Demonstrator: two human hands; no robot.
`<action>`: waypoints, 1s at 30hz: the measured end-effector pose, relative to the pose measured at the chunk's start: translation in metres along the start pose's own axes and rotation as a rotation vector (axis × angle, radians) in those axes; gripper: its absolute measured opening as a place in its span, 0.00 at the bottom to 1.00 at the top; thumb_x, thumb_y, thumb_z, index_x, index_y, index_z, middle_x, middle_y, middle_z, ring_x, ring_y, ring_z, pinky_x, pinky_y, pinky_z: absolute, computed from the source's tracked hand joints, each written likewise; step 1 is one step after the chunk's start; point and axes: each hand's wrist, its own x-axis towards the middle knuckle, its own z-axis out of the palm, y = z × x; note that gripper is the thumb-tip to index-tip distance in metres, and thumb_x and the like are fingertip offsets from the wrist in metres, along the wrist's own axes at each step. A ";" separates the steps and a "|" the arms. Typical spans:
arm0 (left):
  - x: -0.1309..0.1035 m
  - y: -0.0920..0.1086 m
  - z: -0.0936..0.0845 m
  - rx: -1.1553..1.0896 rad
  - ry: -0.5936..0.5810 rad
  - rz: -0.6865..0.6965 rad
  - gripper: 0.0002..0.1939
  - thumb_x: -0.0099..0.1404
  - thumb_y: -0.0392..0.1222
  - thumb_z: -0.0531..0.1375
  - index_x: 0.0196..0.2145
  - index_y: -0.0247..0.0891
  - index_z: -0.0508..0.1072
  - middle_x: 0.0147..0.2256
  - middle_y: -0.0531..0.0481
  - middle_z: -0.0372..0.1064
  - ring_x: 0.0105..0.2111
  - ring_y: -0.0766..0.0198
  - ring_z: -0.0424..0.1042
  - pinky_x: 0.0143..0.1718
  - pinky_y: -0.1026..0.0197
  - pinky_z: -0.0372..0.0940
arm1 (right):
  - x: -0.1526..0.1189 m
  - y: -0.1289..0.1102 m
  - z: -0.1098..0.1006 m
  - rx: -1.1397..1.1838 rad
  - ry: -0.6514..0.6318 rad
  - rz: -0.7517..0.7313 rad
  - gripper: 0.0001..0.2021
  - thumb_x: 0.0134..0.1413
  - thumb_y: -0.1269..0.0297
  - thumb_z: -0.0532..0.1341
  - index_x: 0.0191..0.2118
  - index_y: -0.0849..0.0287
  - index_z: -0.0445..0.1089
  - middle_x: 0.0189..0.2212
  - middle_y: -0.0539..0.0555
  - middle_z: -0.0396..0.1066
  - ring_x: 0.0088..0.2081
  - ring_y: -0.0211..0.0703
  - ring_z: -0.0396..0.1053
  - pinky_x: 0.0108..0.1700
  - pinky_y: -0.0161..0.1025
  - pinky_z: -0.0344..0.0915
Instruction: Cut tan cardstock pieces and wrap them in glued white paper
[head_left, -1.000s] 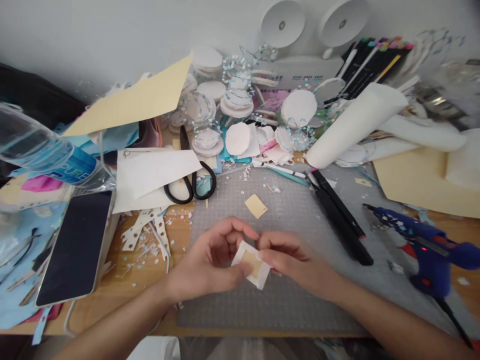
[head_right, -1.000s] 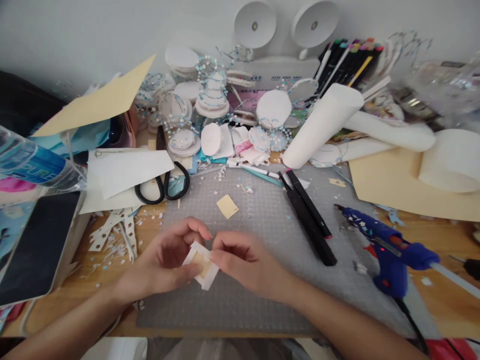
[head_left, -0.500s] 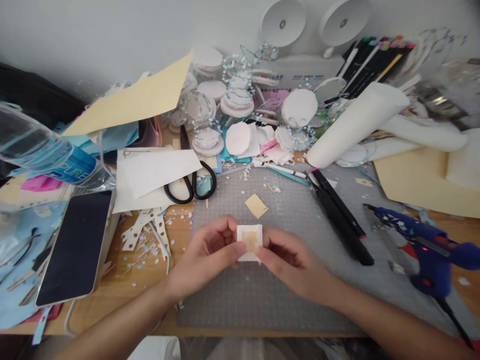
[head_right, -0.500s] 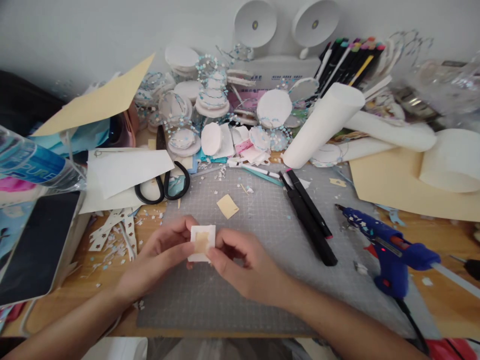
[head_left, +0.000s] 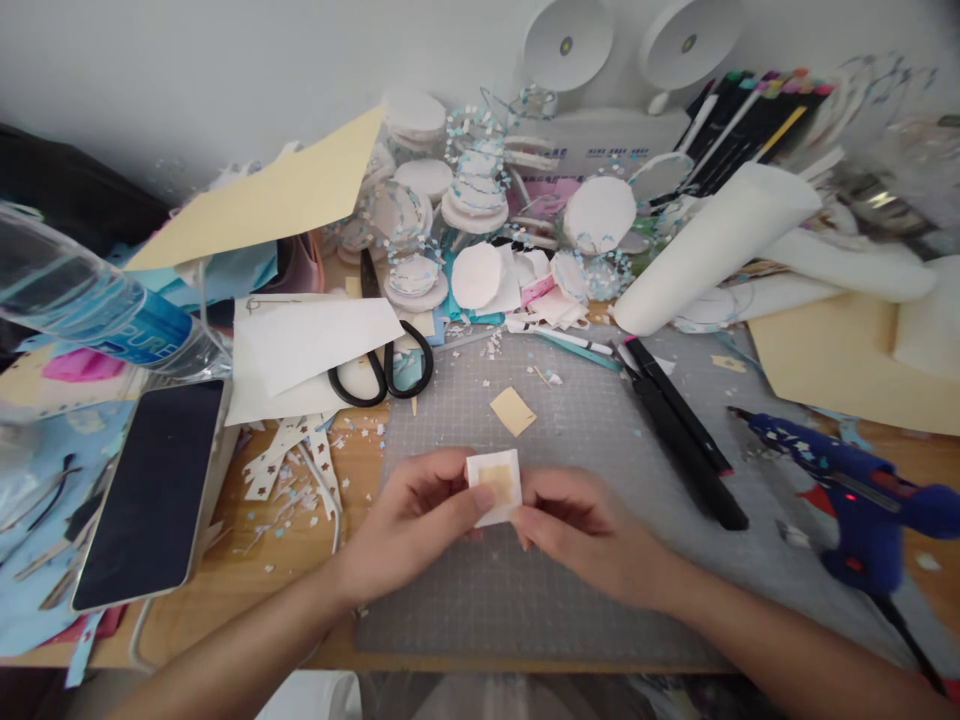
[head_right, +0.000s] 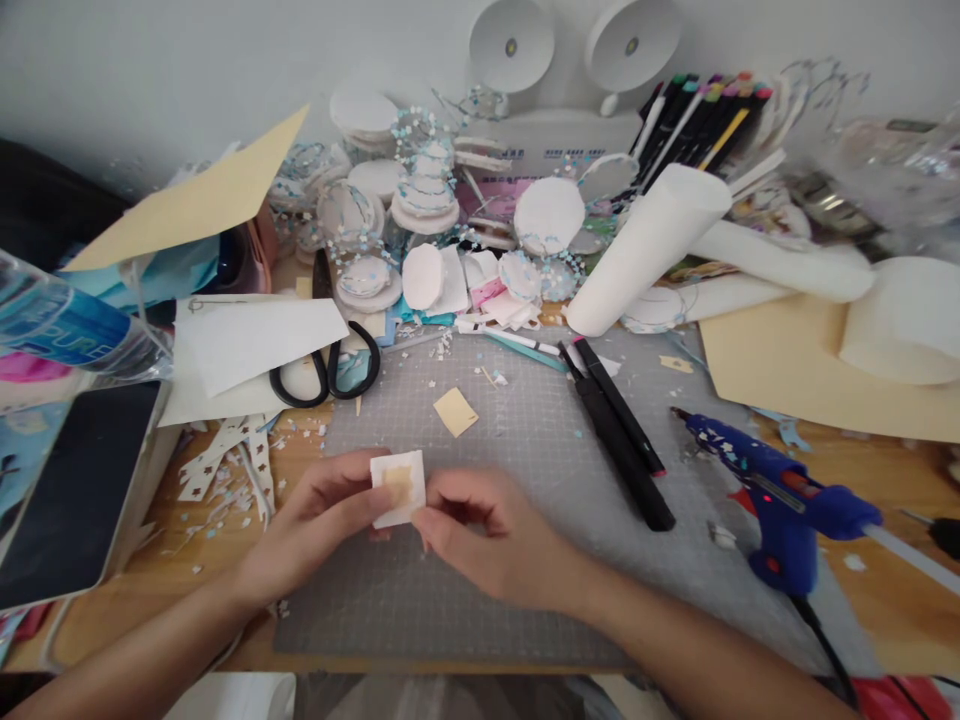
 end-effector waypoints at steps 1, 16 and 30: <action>0.000 0.000 0.000 0.012 0.004 0.014 0.09 0.64 0.41 0.60 0.28 0.34 0.72 0.24 0.56 0.62 0.24 0.73 0.58 0.26 0.72 0.58 | 0.000 0.001 0.000 0.001 -0.005 -0.003 0.13 0.59 0.63 0.55 0.24 0.59 0.62 0.20 0.45 0.56 0.23 0.32 0.52 0.25 0.31 0.50; -0.005 0.000 -0.003 0.249 -0.158 0.142 0.11 0.66 0.39 0.57 0.27 0.33 0.72 0.25 0.52 0.64 0.26 0.69 0.60 0.28 0.68 0.58 | -0.003 0.002 0.000 -0.115 -0.010 -0.080 0.15 0.61 0.63 0.52 0.22 0.58 0.56 0.20 0.46 0.53 0.23 0.33 0.52 0.25 0.33 0.49; -0.005 -0.001 -0.003 0.419 -0.216 0.245 0.12 0.66 0.37 0.55 0.25 0.35 0.69 0.22 0.53 0.60 0.23 0.69 0.59 0.26 0.66 0.56 | -0.004 -0.004 -0.001 -0.213 -0.039 -0.191 0.16 0.62 0.65 0.48 0.22 0.57 0.50 0.18 0.45 0.50 0.22 0.33 0.49 0.24 0.35 0.47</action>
